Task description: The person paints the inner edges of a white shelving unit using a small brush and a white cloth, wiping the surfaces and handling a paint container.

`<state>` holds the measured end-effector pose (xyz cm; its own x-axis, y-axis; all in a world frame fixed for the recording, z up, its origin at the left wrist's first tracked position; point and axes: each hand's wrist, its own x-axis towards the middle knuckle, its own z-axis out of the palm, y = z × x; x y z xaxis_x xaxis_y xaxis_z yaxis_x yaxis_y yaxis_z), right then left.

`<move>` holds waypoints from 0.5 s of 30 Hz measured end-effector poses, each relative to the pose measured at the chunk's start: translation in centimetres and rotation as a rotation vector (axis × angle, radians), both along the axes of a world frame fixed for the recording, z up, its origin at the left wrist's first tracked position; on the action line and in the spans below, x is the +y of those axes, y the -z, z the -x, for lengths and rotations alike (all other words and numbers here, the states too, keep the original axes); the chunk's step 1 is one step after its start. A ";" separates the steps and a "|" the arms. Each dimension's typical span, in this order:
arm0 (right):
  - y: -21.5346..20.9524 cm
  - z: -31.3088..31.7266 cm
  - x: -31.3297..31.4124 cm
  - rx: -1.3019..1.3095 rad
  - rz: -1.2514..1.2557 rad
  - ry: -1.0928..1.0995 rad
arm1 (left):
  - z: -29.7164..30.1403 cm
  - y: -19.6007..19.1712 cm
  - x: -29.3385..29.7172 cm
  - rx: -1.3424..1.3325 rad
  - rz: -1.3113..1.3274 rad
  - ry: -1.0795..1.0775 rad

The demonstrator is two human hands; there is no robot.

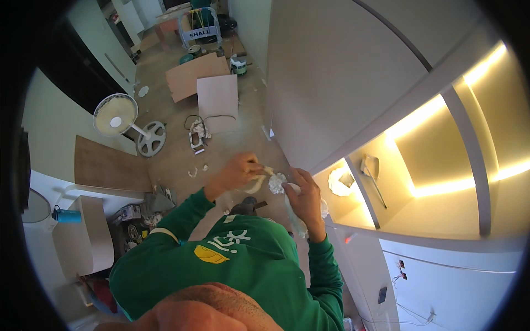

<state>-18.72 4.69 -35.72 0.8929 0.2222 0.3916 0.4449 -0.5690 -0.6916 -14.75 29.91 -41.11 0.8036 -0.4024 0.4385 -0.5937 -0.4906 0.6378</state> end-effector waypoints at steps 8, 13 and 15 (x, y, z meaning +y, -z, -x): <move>-0.2 -1.9 9.8 0.344 -0.006 0.224 | -4.3 -1.4 0.6 0.403 0.366 0.132; 1.5 -2.6 10.3 0.114 -0.072 0.454 | -6.3 -0.4 0.9 0.765 0.481 0.350; 2.3 -2.3 9.7 0.161 -0.036 0.598 | -6.5 -1.4 0.2 0.783 0.419 0.437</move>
<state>-16.45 14.40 -38.03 0.9074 -0.3456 0.2392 -0.0556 -0.6627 -0.7468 -8.28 30.11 -39.74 0.7454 -0.6663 0.0211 -0.0049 0.0261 0.9996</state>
